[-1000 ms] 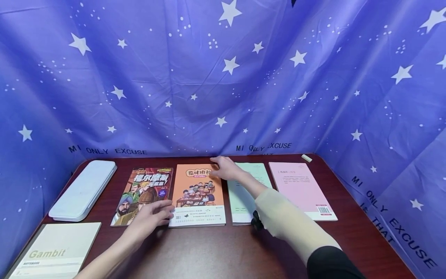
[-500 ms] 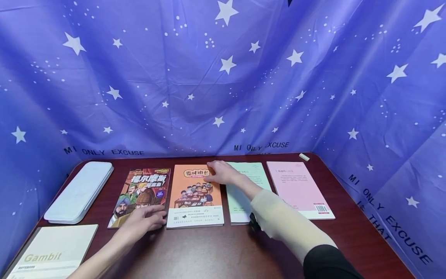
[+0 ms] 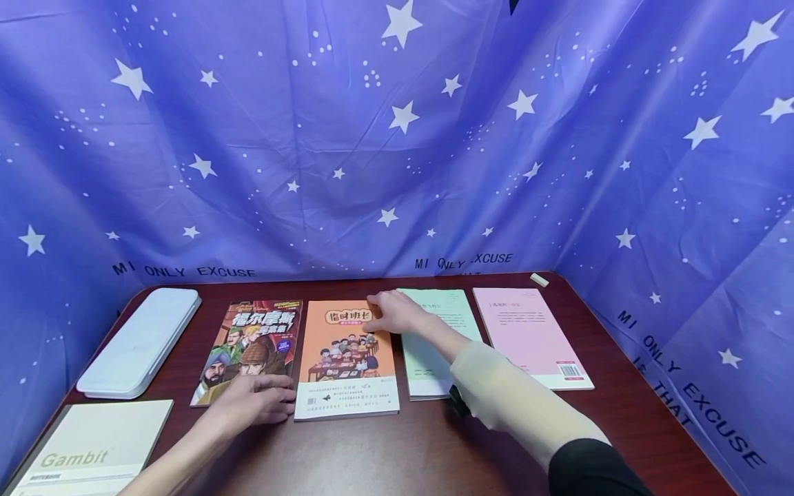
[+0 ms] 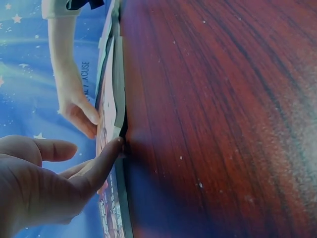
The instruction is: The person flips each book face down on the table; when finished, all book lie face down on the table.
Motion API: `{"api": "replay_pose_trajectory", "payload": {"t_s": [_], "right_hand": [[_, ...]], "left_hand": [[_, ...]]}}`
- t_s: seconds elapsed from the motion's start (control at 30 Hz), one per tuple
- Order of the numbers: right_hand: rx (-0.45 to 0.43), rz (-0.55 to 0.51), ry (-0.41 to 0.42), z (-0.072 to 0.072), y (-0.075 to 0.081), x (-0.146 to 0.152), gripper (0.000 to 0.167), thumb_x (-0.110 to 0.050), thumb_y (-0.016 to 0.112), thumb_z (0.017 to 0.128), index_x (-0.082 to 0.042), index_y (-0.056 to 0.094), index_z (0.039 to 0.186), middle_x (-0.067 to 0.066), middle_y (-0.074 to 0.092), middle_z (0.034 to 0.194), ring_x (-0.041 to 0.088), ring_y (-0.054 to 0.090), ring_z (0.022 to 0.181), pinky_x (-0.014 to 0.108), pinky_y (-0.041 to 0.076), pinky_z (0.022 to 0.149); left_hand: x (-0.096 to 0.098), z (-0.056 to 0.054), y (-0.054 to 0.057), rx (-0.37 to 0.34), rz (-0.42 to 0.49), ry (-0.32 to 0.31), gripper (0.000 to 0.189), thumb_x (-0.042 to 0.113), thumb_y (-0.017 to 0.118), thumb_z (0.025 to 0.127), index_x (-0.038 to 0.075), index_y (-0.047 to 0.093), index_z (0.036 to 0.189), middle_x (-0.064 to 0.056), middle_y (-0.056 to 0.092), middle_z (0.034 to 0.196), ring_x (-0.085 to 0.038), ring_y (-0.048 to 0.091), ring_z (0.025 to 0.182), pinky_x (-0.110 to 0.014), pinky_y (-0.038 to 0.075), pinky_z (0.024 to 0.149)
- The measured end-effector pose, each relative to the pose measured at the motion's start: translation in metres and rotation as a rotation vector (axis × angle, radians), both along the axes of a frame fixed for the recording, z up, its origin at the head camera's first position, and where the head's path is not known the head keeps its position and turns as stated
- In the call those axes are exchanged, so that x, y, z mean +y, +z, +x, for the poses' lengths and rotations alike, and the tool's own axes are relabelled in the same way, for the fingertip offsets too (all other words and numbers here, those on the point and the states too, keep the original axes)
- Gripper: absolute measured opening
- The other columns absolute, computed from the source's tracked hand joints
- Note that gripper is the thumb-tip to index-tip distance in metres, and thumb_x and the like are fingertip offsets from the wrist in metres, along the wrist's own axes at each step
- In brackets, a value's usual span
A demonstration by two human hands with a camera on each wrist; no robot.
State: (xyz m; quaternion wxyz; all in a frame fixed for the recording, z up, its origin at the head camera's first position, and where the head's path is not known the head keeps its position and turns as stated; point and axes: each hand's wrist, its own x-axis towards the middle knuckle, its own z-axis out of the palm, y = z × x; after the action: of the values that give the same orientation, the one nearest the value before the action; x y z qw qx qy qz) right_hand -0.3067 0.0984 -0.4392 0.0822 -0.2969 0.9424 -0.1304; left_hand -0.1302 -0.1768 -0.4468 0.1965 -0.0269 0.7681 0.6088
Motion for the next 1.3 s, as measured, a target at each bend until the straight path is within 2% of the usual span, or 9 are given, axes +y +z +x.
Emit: {"api": "replay_pose_trajectory", "payload": {"t_s": [0.23,0.43,0.6,0.7,0.93,1.07,1.17,1.27,1.3], "right_hand": [[0.034,0.069,-0.001,0.007,0.001,-0.003,0.043,-0.046,0.078,0.09,-0.006,0.062,0.089,-0.005,0.039,0.068,0.012,0.038,0.064,0.025,0.031,0.061],[0.064,0.124,-0.019,0.012,0.002,-0.005,0.043,-0.049,0.078,0.088,-0.008,0.065,0.092,-0.003,0.046,0.078,0.014,0.044,0.076,0.027,0.036,0.067],[0.086,0.139,-0.026,0.015,0.001,-0.007,0.048,-0.049,0.08,0.086,-0.009,0.071,0.11,0.0,0.057,0.091,0.015,0.049,0.084,0.029,0.043,0.073],[0.093,0.15,-0.026,0.016,0.002,-0.007,0.048,-0.048,0.08,0.086,-0.009,0.072,0.112,0.003,0.062,0.097,0.018,0.053,0.089,0.032,0.047,0.078],[0.062,0.161,-0.038,0.017,0.003,-0.007,0.071,-0.046,0.079,0.087,-0.006,0.06,0.142,0.011,0.065,0.126,0.024,0.058,0.116,0.037,0.05,0.105],[0.061,0.167,-0.013,0.014,0.005,-0.009,0.048,-0.045,0.08,0.086,-0.007,0.072,0.115,0.006,0.066,0.104,0.02,0.055,0.106,0.034,0.048,0.099],[0.054,0.152,0.006,0.01,0.006,-0.011,0.039,-0.043,0.083,0.084,-0.009,0.067,0.09,0.0,0.057,0.082,0.019,0.048,0.091,0.031,0.041,0.087],[0.031,0.126,0.003,0.006,0.007,-0.012,0.042,-0.042,0.085,0.082,-0.006,0.066,0.089,0.001,0.055,0.078,0.021,0.048,0.087,0.032,0.04,0.085],[0.02,0.117,-0.007,0.005,0.008,-0.012,0.044,-0.041,0.087,0.081,-0.004,0.068,0.096,0.002,0.058,0.082,0.022,0.05,0.089,0.033,0.042,0.088]], "left_hand": [[-0.009,0.001,-0.006,-0.081,0.045,-0.045,0.046,0.006,0.048,0.102,-0.027,0.044,0.135,-0.029,0.073,0.114,-0.02,0.078,0.091,-0.037,0.066,0.08],[-0.012,0.002,-0.008,-0.104,0.081,-0.057,0.043,0.007,0.047,0.103,-0.027,0.049,0.13,-0.026,0.076,0.108,-0.018,0.078,0.089,-0.034,0.066,0.079],[-0.012,0.003,-0.009,-0.113,0.084,-0.044,0.042,0.009,0.047,0.103,-0.026,0.053,0.126,-0.026,0.076,0.107,-0.019,0.077,0.09,-0.034,0.066,0.08],[-0.012,0.002,-0.009,-0.118,0.09,-0.039,0.043,0.011,0.047,0.102,-0.025,0.054,0.125,-0.024,0.076,0.105,-0.019,0.077,0.091,-0.035,0.066,0.081],[-0.011,0.001,-0.012,-0.139,0.126,-0.024,0.042,0.014,0.047,0.103,-0.023,0.056,0.121,-0.014,0.077,0.097,-0.018,0.076,0.087,-0.036,0.066,0.081],[-0.009,0.001,-0.014,-0.156,0.121,-0.008,0.041,0.015,0.047,0.104,-0.021,0.057,0.121,-0.01,0.075,0.096,-0.017,0.075,0.085,-0.035,0.066,0.081],[-0.008,0.001,-0.014,-0.157,0.118,-0.003,0.041,0.015,0.048,0.104,-0.021,0.056,0.122,-0.009,0.075,0.096,-0.017,0.075,0.085,-0.034,0.066,0.081],[-0.009,0.001,-0.014,-0.148,0.127,-0.016,0.041,0.014,0.047,0.104,-0.022,0.055,0.122,-0.008,0.075,0.096,-0.016,0.075,0.086,-0.034,0.066,0.082],[-0.01,0.001,-0.014,-0.146,0.128,-0.023,0.041,0.014,0.048,0.104,-0.022,0.056,0.122,-0.008,0.075,0.095,-0.016,0.075,0.085,-0.033,0.066,0.081]]}}
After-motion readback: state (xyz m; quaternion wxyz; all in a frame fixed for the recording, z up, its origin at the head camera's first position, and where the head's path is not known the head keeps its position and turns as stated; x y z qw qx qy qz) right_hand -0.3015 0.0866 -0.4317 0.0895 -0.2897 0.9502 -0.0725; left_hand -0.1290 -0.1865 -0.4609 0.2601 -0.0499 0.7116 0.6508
